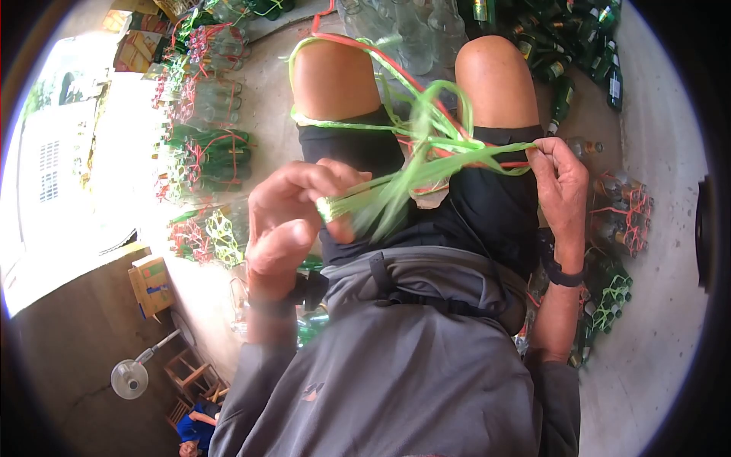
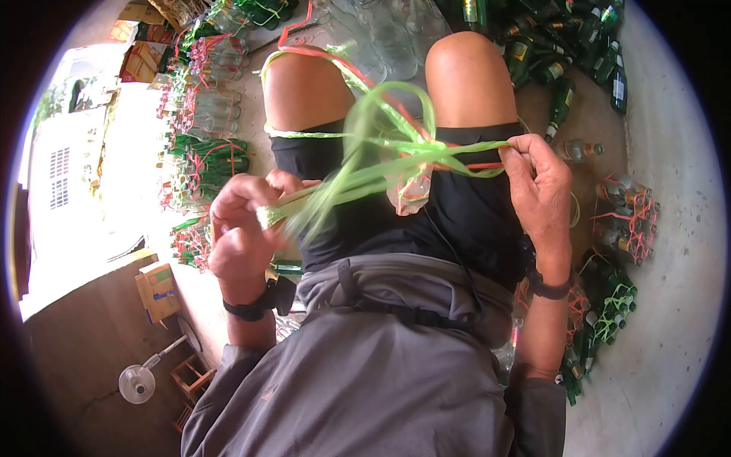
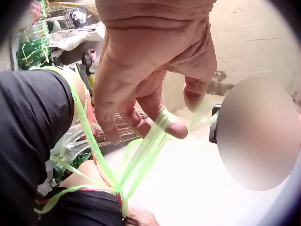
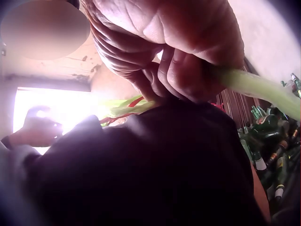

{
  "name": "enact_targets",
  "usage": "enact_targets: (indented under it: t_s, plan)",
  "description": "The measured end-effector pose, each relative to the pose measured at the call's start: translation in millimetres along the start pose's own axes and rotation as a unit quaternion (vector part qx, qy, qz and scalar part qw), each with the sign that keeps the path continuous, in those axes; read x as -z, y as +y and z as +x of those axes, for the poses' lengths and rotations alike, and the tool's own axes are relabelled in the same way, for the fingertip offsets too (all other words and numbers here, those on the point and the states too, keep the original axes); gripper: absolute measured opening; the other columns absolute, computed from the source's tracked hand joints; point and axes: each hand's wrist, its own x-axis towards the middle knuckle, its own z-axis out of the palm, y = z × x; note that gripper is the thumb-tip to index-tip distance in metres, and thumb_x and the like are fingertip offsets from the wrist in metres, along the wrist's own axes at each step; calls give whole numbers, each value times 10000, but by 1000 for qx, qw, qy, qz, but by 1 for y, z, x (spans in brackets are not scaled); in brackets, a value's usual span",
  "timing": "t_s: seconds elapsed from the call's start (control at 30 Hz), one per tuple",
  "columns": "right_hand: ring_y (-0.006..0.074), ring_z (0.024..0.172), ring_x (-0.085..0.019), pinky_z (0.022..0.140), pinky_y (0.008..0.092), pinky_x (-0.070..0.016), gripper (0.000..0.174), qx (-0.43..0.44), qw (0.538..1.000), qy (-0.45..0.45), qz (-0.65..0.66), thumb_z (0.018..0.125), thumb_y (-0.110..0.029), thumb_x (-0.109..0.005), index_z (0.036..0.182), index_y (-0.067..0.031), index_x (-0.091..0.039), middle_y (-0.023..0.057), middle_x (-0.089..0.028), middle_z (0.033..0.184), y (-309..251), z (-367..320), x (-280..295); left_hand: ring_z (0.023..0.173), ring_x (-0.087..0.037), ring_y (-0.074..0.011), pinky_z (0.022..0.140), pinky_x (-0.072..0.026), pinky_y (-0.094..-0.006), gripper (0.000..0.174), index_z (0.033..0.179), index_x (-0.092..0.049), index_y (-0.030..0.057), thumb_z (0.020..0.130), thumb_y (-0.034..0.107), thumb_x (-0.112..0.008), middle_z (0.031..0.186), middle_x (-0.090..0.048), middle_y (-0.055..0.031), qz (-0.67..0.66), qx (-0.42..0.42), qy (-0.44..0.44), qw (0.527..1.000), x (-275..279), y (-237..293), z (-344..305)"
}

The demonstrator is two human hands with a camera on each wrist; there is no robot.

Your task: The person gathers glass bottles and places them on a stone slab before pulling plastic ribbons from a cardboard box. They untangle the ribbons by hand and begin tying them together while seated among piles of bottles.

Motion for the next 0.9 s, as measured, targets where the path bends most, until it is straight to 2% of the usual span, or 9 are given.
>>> enact_targets:
  t_s: [0.1, 0.2, 0.27, 0.33, 0.37, 0.43, 0.6, 0.7, 0.9]
  plan:
    - [8, 628, -385, 563, 212, -318, 114, -16, 999, -9, -26, 986, -99, -638, 970, 13, -645, -66, -524, 698, 3, 1, 4, 755, -630, -244, 971, -494, -556, 517, 1163, -534, -32, 852, 336, -721, 792, -629, -82, -90, -34, 82, 992, -14, 10, 1]
    - [5, 628, -374, 561, 212, -308, 128, -19, 1000, 16, 5, 986, -110, -639, 969, 16, -646, -75, -510, 698, 6, 0, 4, 732, -622, -222, 965, -507, -557, 518, 1181, -522, -19, 868, 349, -709, 750, -583, -52, -163, -44, 30, 985, -3, 14, 1]
    - [1, 631, -367, 559, 213, -303, 134, -33, 999, 7, 0, 987, -113, -637, 966, 19, -647, -82, -499, 700, 2, -1, 5, 672, -589, -172, 842, -555, -466, 474, 1168, -529, -19, 890, 324, -701, 730, -539, -40, -144, -51, 22, 988, -1, 15, 2]
    - [0, 634, -365, 559, 213, -302, 135, -34, 999, 8, 0, 987, -113, -637, 966, 20, -647, -83, -496, 704, 5, 0, 6, 585, -480, -77, 619, -492, -352, 377, 1205, -505, 40, 946, 253, -678, 922, -523, -33, -134, -31, -29, 990, 7, 18, 0]
    - [-1, 636, -364, 559, 212, -300, 136, -34, 999, 8, 1, 988, -113, -638, 967, 21, -647, -84, -493, 707, 6, 0, 7, 585, -480, -77, 619, -492, -352, 377, 1205, -505, 40, 946, 253, -678, 922, -523, -33, -135, -30, -30, 990, 8, 21, 0]
    - [-1, 638, -363, 560, 212, -300, 134, -35, 999, 11, -1, 989, -112, -637, 968, 20, -647, -84, -491, 706, 5, -1, 8, 482, -420, -44, 426, -378, -200, 378, 1215, -517, 41, 920, 173, -713, 925, -521, -63, -143, -50, -3, 988, 6, 30, -1]
    - [1, 640, -362, 563, 213, -301, 130, -31, 999, 19, 4, 992, -109, -633, 970, 19, -646, -84, -486, 705, 4, -1, 7, 433, -388, -32, 372, -313, -182, 412, 1133, -559, -17, 901, 266, -749, 815, -571, -107, -86, -76, 45, 992, -4, 50, -13]
    - [2, 640, -362, 564, 212, -303, 131, -15, 999, 29, 6, 994, -109, -632, 966, 18, -648, -84, -488, 706, 6, 0, 5, 443, -406, -39, 392, -339, -186, 393, 1138, -567, -13, 900, 234, -758, 841, -597, -132, -88, -98, -20, 991, 3, 57, -16]
    - [3, 638, -368, 564, 213, -311, 122, -29, 998, 49, 8, 988, -98, -639, 966, 22, -646, -83, -494, 704, 9, 0, 5, 446, -425, -64, 389, -329, -209, 310, 1094, -509, 8, 929, 151, -729, 804, -537, -65, -77, -131, -16, 988, 23, 82, -29]
